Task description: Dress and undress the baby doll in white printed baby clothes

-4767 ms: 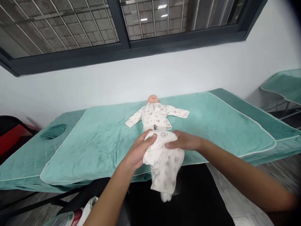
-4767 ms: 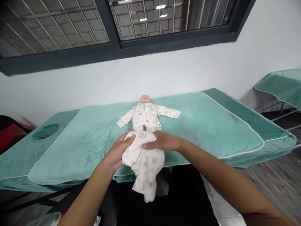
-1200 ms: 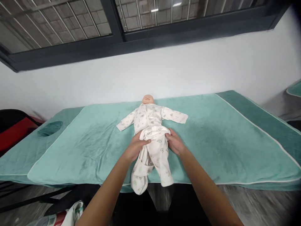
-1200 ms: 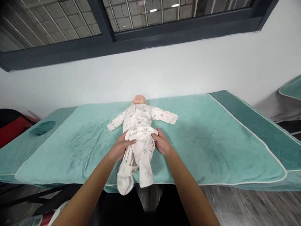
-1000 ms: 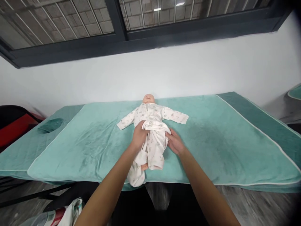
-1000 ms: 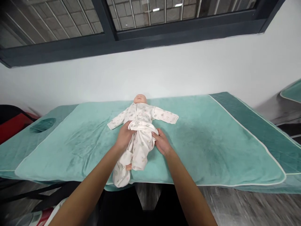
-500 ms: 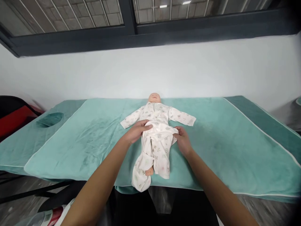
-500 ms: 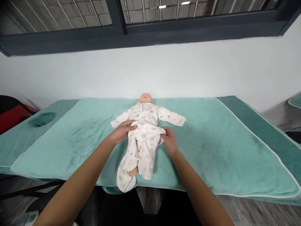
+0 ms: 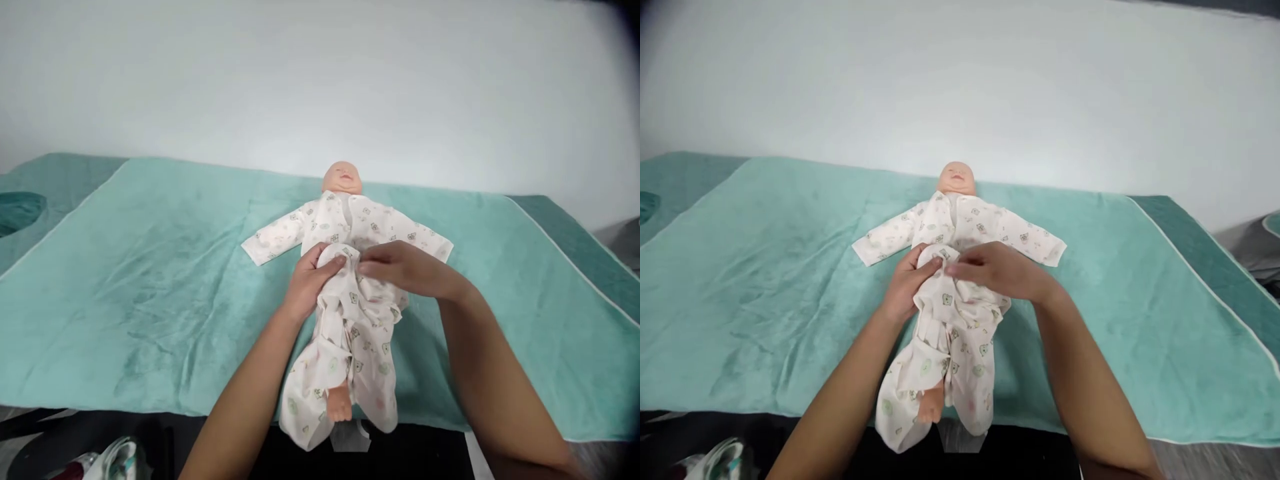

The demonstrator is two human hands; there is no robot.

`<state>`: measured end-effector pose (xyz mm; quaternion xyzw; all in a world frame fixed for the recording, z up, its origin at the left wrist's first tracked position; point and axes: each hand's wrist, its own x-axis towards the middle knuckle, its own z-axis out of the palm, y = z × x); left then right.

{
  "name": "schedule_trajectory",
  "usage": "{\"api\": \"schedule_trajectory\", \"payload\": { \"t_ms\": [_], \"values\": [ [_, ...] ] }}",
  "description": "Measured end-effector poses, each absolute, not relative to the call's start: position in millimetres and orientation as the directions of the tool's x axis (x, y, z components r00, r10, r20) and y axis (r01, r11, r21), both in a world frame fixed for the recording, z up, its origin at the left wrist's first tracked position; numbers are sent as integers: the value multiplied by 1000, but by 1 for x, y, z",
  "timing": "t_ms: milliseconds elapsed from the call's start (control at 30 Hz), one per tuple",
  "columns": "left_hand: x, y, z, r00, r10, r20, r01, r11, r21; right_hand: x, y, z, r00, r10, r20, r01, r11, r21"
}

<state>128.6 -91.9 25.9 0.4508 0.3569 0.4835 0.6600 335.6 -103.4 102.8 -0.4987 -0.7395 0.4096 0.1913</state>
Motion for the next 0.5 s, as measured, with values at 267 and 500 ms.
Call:
{"api": "schedule_trajectory", "payload": {
  "t_ms": [267, 500],
  "values": [
    [117, -93, 16, 221, 975, -31, -568, 154, 809, 295, -92, 70, -365, 928, 83, 166, 152, -974],
    [107, -90, 17, 498, 867, 7, -392, 218, 894, 307, -87, 56, -210, 978, -1, -427, -92, -899]
  ]
}}
